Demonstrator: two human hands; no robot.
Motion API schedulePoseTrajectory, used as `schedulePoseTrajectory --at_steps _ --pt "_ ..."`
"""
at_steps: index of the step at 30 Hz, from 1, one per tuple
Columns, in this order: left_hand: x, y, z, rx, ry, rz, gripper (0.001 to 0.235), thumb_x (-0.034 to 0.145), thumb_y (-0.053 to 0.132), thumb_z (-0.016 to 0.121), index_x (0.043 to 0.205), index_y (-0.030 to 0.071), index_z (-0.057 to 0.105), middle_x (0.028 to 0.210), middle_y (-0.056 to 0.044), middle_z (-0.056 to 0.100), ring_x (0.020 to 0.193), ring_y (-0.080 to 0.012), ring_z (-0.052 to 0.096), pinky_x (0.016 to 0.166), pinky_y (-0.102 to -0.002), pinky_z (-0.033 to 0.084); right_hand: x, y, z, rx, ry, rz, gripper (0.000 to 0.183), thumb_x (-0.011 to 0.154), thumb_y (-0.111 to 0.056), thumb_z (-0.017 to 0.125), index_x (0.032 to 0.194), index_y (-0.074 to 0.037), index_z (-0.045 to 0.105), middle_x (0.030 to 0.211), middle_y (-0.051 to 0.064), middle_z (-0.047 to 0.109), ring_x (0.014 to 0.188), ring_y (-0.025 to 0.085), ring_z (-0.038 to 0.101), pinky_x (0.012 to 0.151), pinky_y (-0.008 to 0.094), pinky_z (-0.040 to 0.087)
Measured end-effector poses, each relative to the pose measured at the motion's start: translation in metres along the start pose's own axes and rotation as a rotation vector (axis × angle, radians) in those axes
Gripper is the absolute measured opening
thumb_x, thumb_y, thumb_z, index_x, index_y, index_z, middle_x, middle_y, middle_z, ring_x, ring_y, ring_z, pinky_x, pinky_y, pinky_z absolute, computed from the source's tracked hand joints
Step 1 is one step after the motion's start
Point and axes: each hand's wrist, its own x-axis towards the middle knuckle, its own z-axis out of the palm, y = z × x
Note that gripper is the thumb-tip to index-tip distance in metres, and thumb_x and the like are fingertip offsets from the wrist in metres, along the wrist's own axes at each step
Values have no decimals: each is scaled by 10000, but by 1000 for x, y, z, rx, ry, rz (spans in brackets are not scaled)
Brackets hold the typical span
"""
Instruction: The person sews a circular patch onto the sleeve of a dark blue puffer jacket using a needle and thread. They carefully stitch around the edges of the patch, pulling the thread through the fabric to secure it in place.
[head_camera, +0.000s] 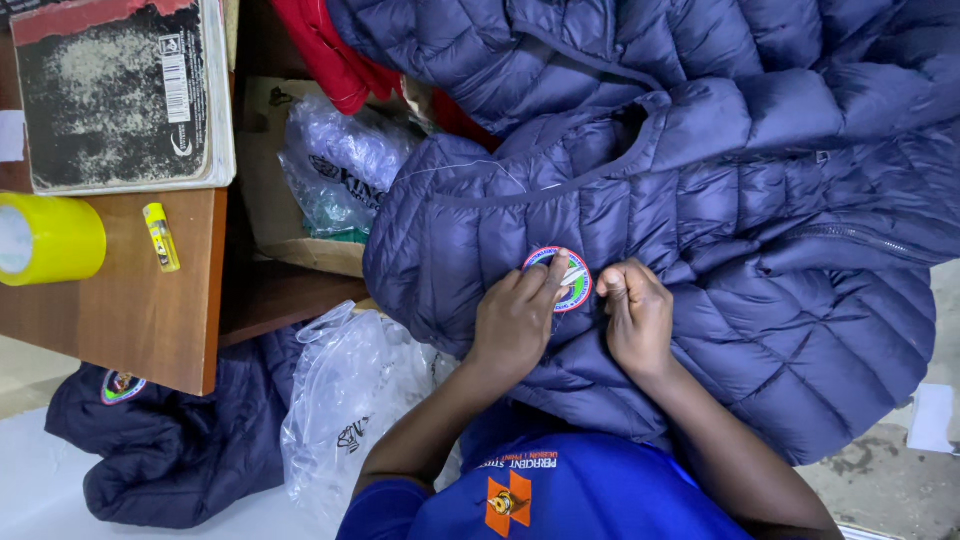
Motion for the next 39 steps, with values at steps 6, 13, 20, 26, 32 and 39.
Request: schedulePoseTrajectory --at_steps 6,13,20,26,32,39 --pt "-3 1 5 10 -15 -15 388 1113 279 522 1461 153 642 992 -18 631 793 -241 625 700 -355 528 0 1 0 3 -1 -15 385 1158 -214 518 814 -94 643 584 91 522 622 354 629 635 421 518" --pt "0 -4 0 -36 -24 -134 482 1098 383 527 1524 161 568 1020 -6 654 838 -231 671 697 -346 569 0 -7 -3 54 75 -36 386 1164 -227 490 842 -103 662 644 59 592 649 288 643 703 384 522" --pt "38 -23 -41 -402 -37 -608 947 947 366 799 1692 126 266 1002 -266 765 864 -477 779 740 -558 611 14 -46 -5 -297 -98 -154 522 948 -60 755 1368 142 518 1292 391 583 1154 611 583 982 704 457" --pt "48 -56 -5 -653 23 -262 162 909 266 793 834 178 679 646 -77 659 624 -338 693 569 -398 533 13 -61 -46 -469 -247 -71 809 862 -339 833 1510 17 502 1343 314 595 1262 539 581 1038 645 471" --pt "38 -12 -62 -929 -136 216 65 1005 176 675 1034 118 668 796 -52 543 604 -244 519 583 -387 384 51 -81 -110 -599 -461 -399 1184 733 -749 857 1627 -138 378 1494 239 357 1366 418 298 1108 639 242" --pt "73 4 -21 -893 83 -130 277 1055 328 619 918 88 636 752 -24 532 664 -174 489 671 -365 407 30 23 -62 741 -771 912 634 884 -401 694 1275 97 668 1134 282 787 933 343 761 854 471 645"
